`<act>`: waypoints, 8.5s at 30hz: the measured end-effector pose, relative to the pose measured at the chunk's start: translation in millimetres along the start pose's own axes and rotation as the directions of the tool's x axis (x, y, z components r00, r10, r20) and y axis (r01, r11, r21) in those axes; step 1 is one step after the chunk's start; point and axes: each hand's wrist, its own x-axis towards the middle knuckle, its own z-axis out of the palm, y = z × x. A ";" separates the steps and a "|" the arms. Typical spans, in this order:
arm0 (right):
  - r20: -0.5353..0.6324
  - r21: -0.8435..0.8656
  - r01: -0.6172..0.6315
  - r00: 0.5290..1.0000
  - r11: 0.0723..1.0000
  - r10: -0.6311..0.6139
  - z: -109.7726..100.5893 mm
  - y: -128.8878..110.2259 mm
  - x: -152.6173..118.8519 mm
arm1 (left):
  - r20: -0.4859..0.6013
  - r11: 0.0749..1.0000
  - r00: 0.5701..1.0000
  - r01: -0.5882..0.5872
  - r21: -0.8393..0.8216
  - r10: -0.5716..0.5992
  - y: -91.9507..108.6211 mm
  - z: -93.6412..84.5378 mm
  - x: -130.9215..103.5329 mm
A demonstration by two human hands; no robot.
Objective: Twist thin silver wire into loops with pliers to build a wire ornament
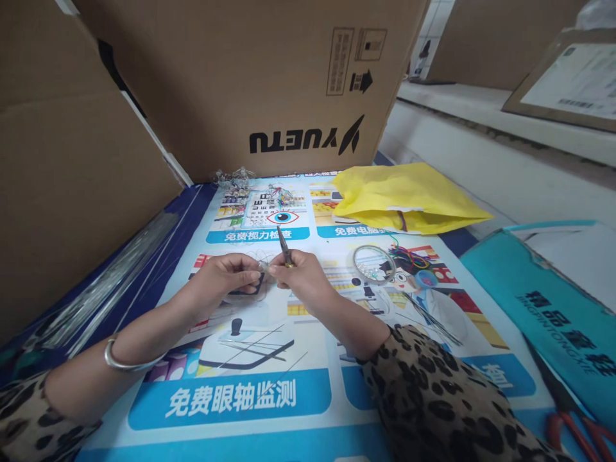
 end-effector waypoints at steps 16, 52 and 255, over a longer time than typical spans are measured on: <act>-0.034 0.135 0.042 0.999 0.990 -0.038 7.7 9.5 -2.3 | 0.036 0.948 0.999 -0.008 -0.319 0.020 -9.6 15.2 -4.5; -0.006 -0.052 0.137 0.990 0.989 -0.138 11.5 6.7 -8.2 | -0.008 0.965 0.992 -0.123 -0.233 0.125 -11.0 12.8 -4.8; 0.313 -0.936 0.334 0.934 0.108 -0.172 -22.7 -8.6 -4.8 | -0.052 0.785 0.868 -0.420 0.455 0.494 -12.7 -8.7 5.1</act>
